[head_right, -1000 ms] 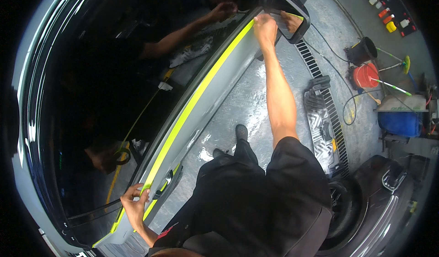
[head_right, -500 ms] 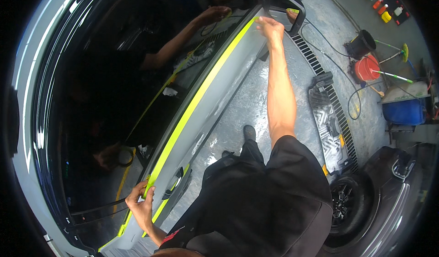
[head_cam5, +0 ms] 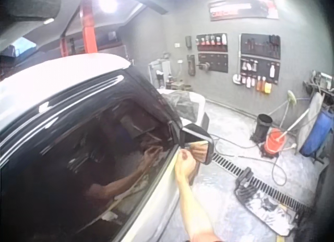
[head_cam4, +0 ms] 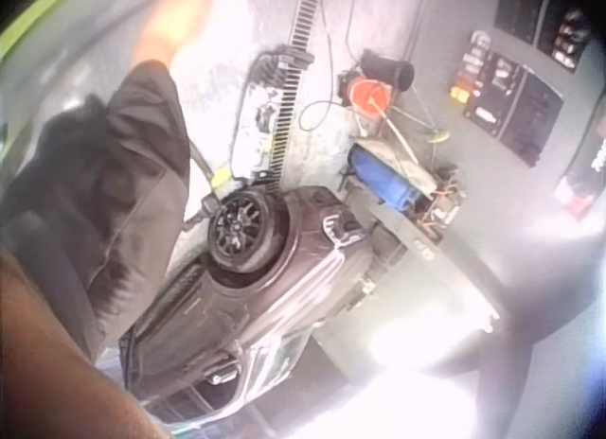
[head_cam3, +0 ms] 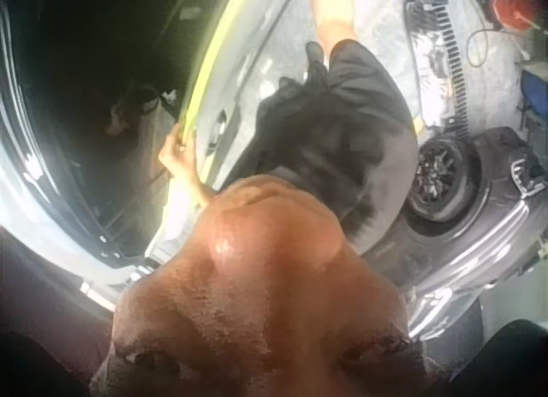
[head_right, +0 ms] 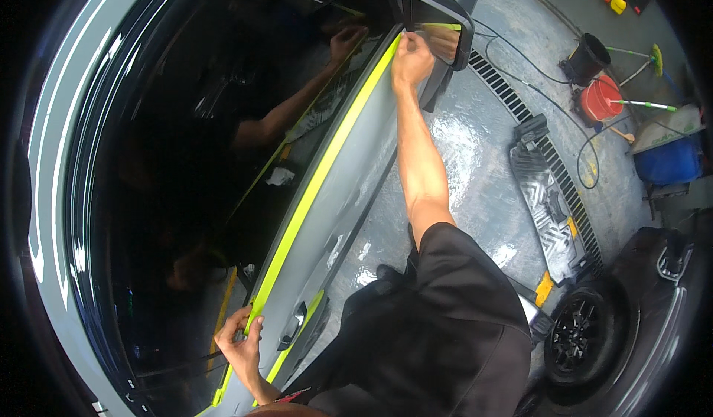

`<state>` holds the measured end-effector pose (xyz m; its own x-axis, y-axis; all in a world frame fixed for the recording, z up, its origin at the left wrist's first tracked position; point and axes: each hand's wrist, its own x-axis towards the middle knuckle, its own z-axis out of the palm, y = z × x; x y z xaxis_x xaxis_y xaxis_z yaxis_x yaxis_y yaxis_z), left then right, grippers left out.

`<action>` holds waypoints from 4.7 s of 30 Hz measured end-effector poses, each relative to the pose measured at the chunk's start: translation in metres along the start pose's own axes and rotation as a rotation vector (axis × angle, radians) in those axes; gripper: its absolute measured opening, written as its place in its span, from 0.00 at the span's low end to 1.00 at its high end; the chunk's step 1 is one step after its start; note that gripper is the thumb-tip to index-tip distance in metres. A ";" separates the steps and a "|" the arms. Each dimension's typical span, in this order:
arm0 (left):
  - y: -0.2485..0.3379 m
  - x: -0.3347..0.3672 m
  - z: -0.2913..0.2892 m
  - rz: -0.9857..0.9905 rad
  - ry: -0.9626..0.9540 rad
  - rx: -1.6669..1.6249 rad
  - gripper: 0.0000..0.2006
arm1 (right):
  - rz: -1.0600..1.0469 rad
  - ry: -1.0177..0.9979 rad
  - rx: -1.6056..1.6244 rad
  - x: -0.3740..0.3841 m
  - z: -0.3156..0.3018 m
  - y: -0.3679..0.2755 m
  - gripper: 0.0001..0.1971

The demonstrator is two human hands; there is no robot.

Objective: The person applies bright yellow tape to the body panels of a silver car. They wipe the surface with a cloth, then measure and apply strips of tape along the door edges, side mirror, and wheel arches, smoothing the tape to ensure adhesion.

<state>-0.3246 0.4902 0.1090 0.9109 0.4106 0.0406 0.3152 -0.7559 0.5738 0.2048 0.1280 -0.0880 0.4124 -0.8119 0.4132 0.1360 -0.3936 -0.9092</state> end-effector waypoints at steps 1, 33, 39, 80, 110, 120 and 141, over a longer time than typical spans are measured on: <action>-0.002 0.002 0.002 -0.001 0.008 0.007 0.14 | 0.006 -0.036 -0.034 -0.002 0.003 0.004 0.07; -0.047 -0.007 0.030 0.280 -0.184 -0.153 0.18 | -0.434 -0.079 -0.627 0.031 0.051 0.052 0.11; -0.055 -0.009 0.034 0.299 -0.241 -0.151 0.16 | -0.422 -0.117 -0.658 0.029 0.045 0.038 0.12; 0.034 -0.018 -0.016 0.175 -0.249 -0.103 0.15 | 0.016 -0.721 -0.458 0.023 -0.001 0.011 0.31; -0.012 -0.010 0.112 -0.125 0.135 0.145 0.15 | -0.005 -0.732 -0.455 0.021 -0.003 0.015 0.31; -0.012 -0.009 0.098 -0.244 0.288 -0.016 0.08 | 0.048 -0.715 -0.412 0.018 -0.004 0.010 0.30; -0.002 0.011 0.113 -0.251 0.291 0.197 0.08 | 0.278 -0.310 0.008 -0.011 0.000 -0.011 0.28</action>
<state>-0.2845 0.4382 0.0157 0.6956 0.6992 0.1650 0.5876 -0.6859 0.4293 0.1984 0.1414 -0.0824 0.6861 -0.7180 0.1174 -0.0127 -0.1731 -0.9848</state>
